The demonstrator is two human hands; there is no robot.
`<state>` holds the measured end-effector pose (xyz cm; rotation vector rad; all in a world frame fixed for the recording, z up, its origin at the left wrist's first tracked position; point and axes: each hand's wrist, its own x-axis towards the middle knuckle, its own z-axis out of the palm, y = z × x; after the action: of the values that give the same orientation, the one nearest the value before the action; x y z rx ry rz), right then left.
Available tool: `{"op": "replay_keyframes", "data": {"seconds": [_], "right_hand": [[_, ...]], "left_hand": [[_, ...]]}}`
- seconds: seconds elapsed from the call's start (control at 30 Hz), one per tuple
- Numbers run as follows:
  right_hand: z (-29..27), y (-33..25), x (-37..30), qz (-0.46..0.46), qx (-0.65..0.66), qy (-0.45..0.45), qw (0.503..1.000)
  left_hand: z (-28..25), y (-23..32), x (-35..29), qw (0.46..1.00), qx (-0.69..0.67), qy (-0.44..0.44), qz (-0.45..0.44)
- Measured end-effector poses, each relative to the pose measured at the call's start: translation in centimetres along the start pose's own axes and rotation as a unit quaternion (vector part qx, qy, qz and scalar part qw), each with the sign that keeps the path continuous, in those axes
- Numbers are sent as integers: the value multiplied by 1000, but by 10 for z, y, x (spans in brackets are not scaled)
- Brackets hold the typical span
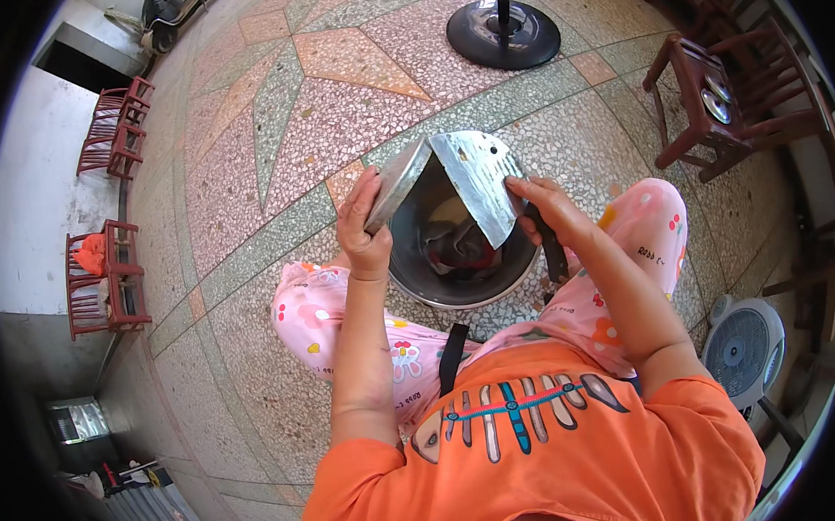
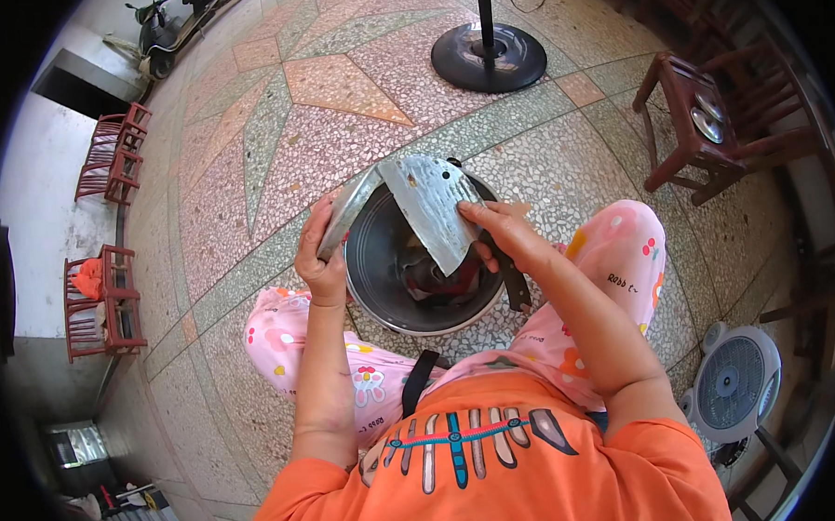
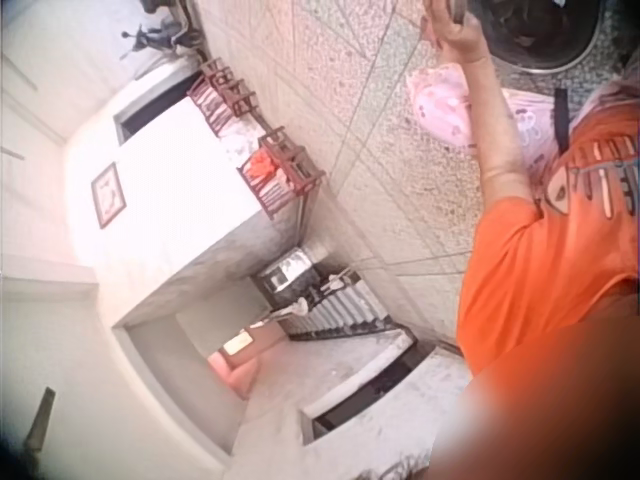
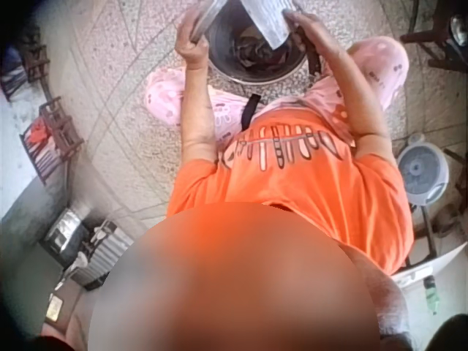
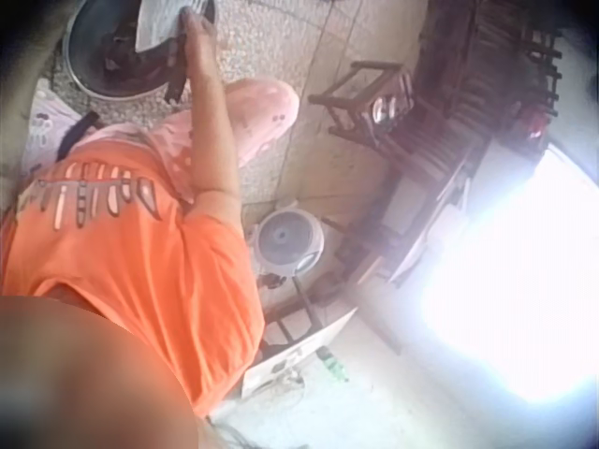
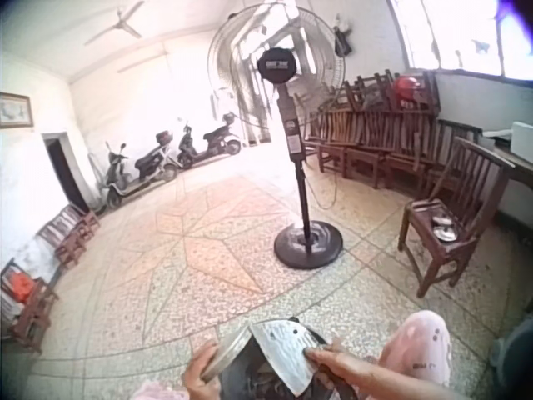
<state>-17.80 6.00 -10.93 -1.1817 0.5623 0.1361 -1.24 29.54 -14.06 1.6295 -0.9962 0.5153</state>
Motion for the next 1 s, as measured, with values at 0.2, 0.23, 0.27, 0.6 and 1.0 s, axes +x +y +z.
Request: {"op": "replay_keyframes", "data": {"seconds": [0.2, 0.23, 0.27, 0.6, 1.0], "right_hand": [[-1, 1, -1, 4, 8, 3, 1000], [-3, 2, -1, 1, 6, -11, 1000], [-4, 3, -1, -3, 5, -25, 1000], [-5, -5, -6, 15, -41, -11, 999], [-5, -5, -9, 22, -51, -35, 998]], "left_hand": [[-3, 5, 1, 1000, 4, -17, 7], [-3, 5, 1, 1000, 3, -18, 7], [-3, 5, 1, 999, -29, -17, -3], [-5, 0, -1, 998, -38, -43, 3], [-5, -1, -3, 998, -44, -34, -15]]}}
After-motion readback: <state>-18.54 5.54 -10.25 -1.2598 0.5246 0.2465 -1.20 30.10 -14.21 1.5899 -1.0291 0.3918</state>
